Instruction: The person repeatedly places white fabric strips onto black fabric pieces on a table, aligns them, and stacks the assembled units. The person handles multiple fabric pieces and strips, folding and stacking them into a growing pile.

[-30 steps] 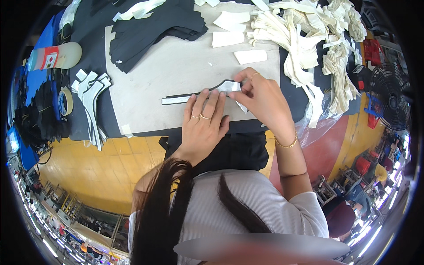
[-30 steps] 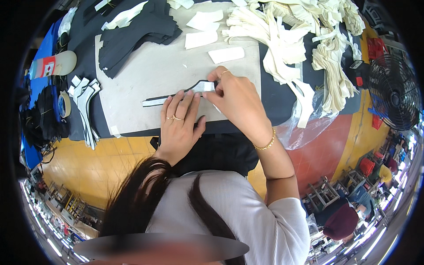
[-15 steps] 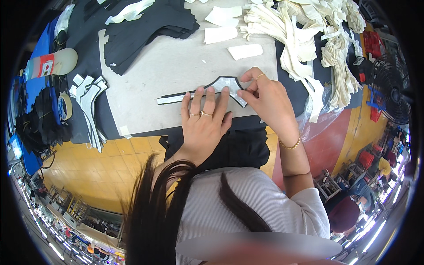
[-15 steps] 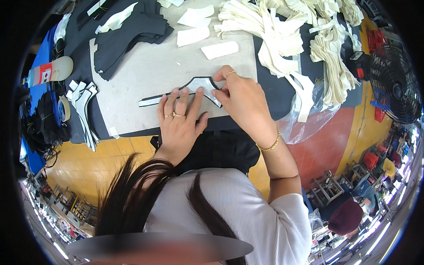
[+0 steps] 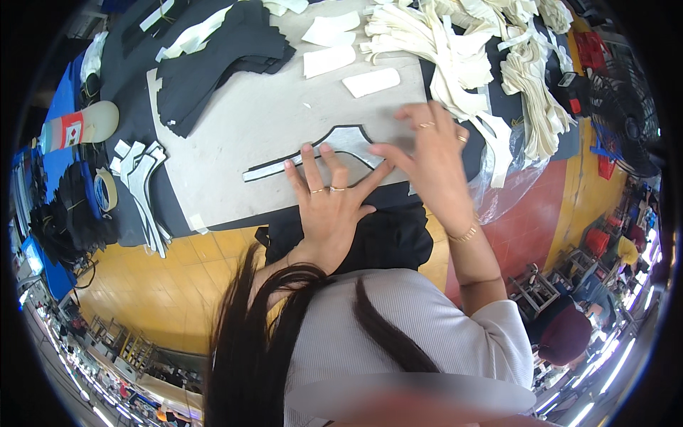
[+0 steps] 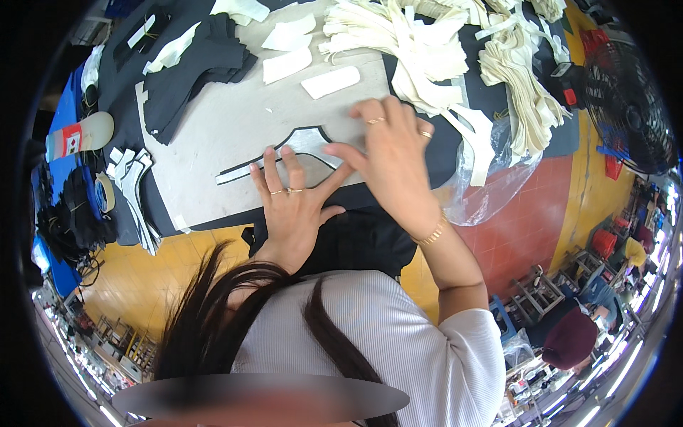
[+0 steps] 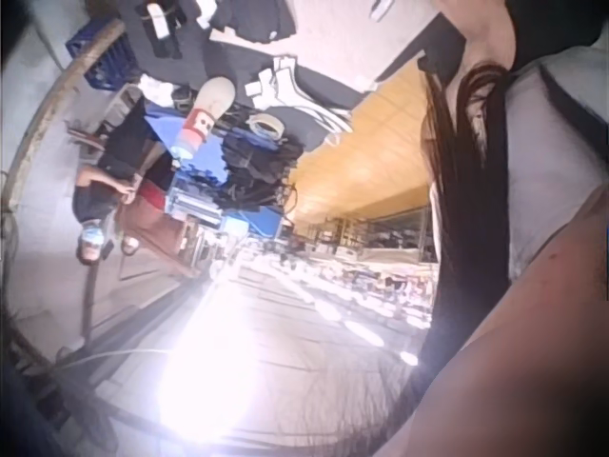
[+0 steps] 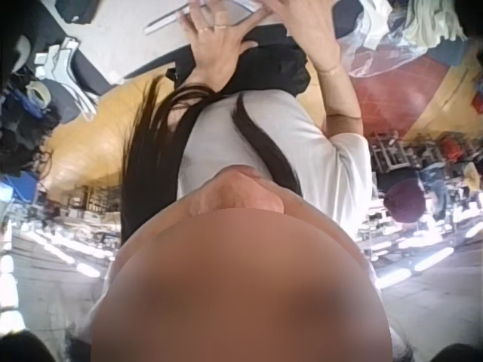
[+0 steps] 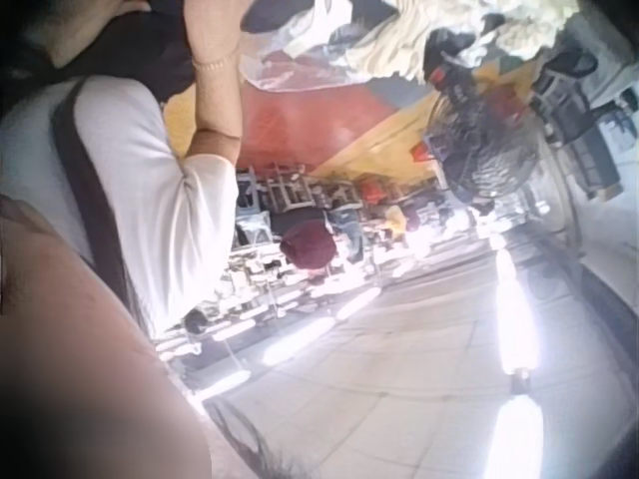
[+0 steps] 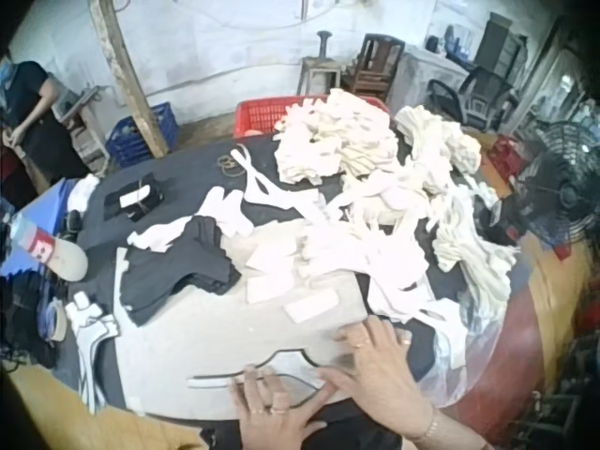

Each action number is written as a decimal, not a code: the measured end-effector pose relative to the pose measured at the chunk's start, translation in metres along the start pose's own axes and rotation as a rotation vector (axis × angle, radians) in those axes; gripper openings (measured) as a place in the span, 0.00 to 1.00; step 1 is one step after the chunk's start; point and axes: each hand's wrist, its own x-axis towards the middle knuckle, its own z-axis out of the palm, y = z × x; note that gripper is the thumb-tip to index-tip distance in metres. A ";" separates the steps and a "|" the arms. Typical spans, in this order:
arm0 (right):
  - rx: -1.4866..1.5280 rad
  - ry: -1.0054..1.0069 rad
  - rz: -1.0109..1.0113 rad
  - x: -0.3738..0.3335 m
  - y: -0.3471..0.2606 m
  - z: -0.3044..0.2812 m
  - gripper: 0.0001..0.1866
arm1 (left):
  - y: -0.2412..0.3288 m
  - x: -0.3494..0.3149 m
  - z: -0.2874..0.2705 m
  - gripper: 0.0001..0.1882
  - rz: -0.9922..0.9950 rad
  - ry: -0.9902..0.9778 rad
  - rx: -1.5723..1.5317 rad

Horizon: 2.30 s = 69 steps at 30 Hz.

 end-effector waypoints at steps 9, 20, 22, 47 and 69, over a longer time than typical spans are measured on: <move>-0.096 0.305 -0.006 0.020 0.002 0.033 0.16 | -0.010 0.002 -0.018 0.46 0.057 0.026 -0.031; -0.075 0.261 0.253 -0.023 0.101 -0.053 0.09 | -0.058 0.018 -0.030 0.20 -0.143 0.110 -0.443; -0.133 0.213 0.233 -0.025 0.105 -0.050 0.10 | -0.055 0.020 -0.031 0.18 -0.196 0.108 -0.551; 0.143 -0.381 0.401 -0.039 0.112 -0.113 0.06 | -0.194 0.037 -0.051 0.19 -0.312 0.615 -0.306; 0.268 0.407 -0.244 -0.013 0.035 -0.042 0.15 | -0.156 0.083 -0.060 0.17 -0.144 0.727 -0.098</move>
